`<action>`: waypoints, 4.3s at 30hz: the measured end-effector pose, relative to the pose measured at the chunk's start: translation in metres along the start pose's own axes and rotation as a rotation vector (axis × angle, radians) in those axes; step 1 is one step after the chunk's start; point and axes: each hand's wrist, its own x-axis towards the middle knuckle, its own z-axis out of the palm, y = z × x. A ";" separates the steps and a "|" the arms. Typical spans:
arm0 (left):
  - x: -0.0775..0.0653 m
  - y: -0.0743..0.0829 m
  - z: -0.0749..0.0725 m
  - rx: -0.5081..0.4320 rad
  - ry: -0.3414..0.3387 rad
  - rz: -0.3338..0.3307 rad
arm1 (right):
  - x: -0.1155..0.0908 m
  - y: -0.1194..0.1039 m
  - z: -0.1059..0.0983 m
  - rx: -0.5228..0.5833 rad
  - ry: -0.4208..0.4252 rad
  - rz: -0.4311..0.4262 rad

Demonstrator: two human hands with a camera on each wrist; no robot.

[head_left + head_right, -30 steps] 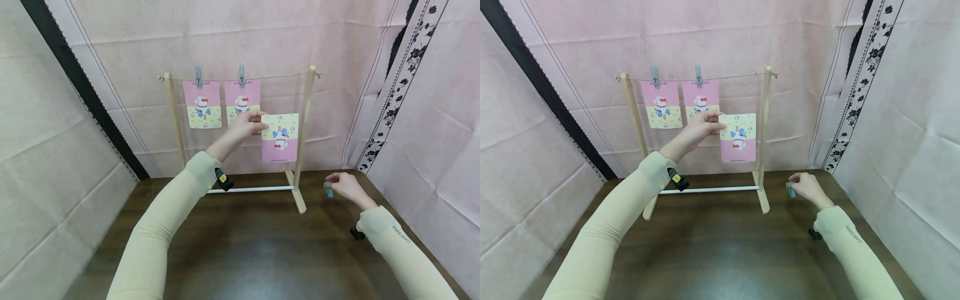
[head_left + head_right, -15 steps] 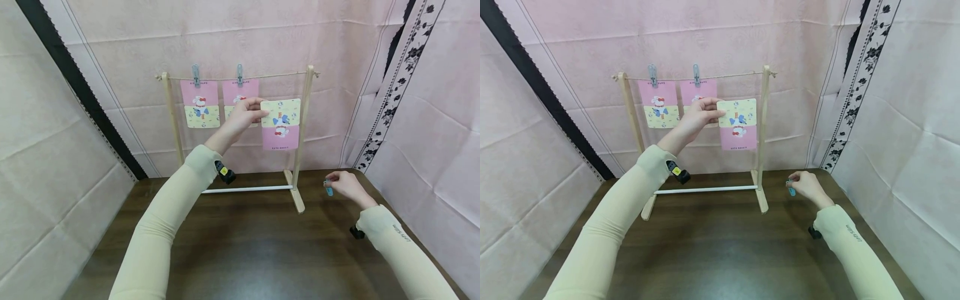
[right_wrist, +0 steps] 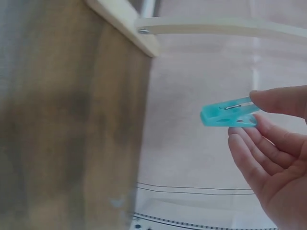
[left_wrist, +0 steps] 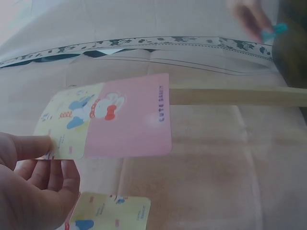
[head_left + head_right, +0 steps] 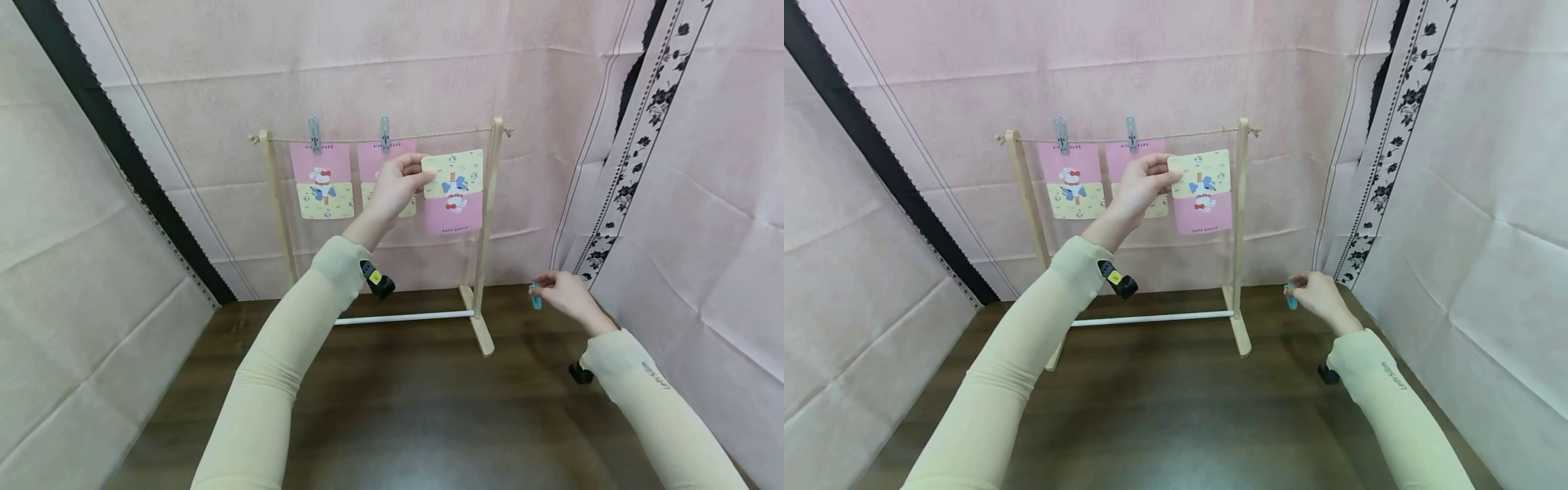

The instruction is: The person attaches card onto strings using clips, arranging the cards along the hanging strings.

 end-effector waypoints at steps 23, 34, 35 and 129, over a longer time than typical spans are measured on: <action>0.021 0.007 0.016 0.085 0.069 -0.011 | 0.042 -0.108 -0.102 0.147 0.293 -0.142; 0.029 0.009 0.022 0.073 0.106 -0.014 | 0.057 -0.163 -0.147 0.466 0.446 -0.211; 0.030 0.009 0.022 0.071 0.108 -0.009 | 0.058 -0.167 -0.151 0.504 0.461 -0.222; 0.035 0.006 0.041 0.085 0.245 0.021 | 0.098 -0.255 -0.159 0.109 0.177 -0.186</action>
